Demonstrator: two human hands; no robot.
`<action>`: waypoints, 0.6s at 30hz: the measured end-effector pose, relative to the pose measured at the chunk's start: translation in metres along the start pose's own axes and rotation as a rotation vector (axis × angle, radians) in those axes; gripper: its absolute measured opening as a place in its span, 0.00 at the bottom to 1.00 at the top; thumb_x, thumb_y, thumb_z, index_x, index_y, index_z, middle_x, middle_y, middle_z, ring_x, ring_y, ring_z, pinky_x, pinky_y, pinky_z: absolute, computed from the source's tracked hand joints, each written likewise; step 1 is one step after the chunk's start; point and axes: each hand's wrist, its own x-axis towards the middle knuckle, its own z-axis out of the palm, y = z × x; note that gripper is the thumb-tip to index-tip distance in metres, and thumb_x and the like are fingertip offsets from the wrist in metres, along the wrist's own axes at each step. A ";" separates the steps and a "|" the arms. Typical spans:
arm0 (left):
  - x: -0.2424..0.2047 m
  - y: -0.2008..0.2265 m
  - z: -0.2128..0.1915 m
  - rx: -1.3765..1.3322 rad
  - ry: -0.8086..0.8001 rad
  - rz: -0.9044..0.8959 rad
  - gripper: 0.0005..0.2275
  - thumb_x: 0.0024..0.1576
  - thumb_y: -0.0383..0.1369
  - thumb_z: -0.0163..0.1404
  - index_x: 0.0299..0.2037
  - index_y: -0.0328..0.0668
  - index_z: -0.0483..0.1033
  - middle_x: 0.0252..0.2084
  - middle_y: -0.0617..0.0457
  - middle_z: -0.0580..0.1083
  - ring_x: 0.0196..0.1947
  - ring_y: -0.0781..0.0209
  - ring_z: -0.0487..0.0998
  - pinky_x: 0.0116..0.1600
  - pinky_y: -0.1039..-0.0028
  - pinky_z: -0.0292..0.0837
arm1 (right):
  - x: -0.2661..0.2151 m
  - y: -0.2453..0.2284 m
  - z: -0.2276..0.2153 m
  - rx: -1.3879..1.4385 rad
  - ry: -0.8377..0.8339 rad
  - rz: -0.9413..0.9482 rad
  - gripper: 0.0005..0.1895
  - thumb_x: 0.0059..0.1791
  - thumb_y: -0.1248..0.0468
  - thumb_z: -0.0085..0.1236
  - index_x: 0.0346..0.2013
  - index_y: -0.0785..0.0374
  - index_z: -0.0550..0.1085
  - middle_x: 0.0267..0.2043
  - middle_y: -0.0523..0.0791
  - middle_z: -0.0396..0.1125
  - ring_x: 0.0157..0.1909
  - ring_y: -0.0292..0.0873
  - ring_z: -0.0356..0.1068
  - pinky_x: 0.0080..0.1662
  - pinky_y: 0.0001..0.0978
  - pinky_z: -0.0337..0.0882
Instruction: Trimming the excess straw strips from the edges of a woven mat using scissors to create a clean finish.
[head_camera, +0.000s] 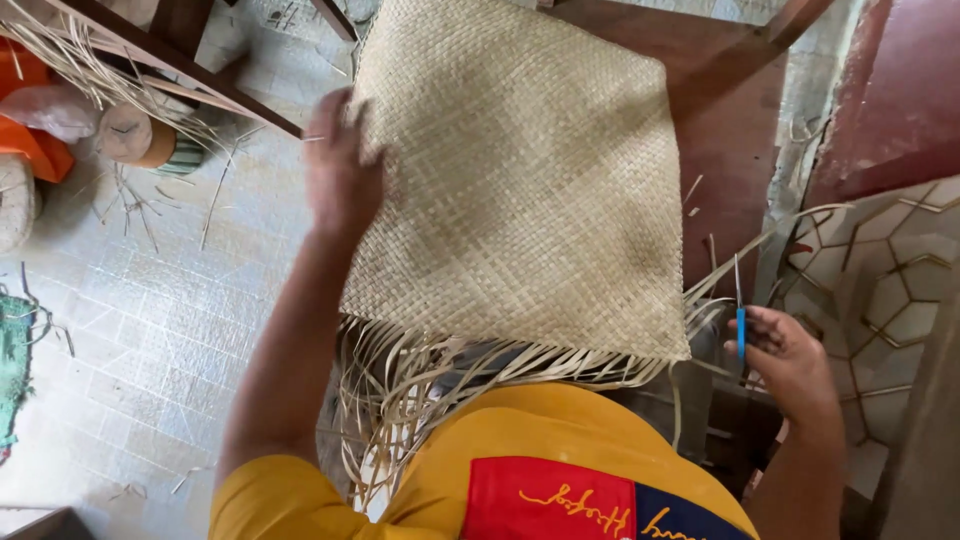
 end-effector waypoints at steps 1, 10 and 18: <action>0.012 0.030 0.001 0.157 -0.337 -0.100 0.23 0.51 0.32 0.48 0.56 0.38 0.55 0.59 0.47 0.50 0.59 0.53 0.48 0.59 0.58 0.48 | 0.005 0.008 0.002 -0.007 -0.010 0.037 0.24 0.38 0.76 0.56 0.49 0.68 0.67 0.43 0.49 0.67 0.44 0.43 0.65 0.44 0.35 0.66; 0.017 0.049 -0.010 -0.486 -0.760 -0.054 0.24 0.52 0.32 0.47 0.59 0.43 0.54 0.63 0.42 0.52 0.63 0.47 0.51 0.64 0.57 0.46 | 0.018 0.015 0.000 0.026 0.094 -0.041 0.23 0.39 0.78 0.54 0.49 0.71 0.66 0.42 0.51 0.65 0.44 0.42 0.64 0.47 0.33 0.67; 0.005 -0.033 -0.039 -0.779 -0.412 -0.832 0.23 0.38 0.29 0.56 0.47 0.39 0.69 0.27 0.54 0.69 0.23 0.68 0.68 0.23 0.78 0.69 | 0.062 0.045 -0.008 -0.124 0.383 -0.257 0.23 0.40 0.67 0.57 0.49 0.64 0.68 0.42 0.45 0.66 0.45 0.37 0.63 0.48 0.29 0.60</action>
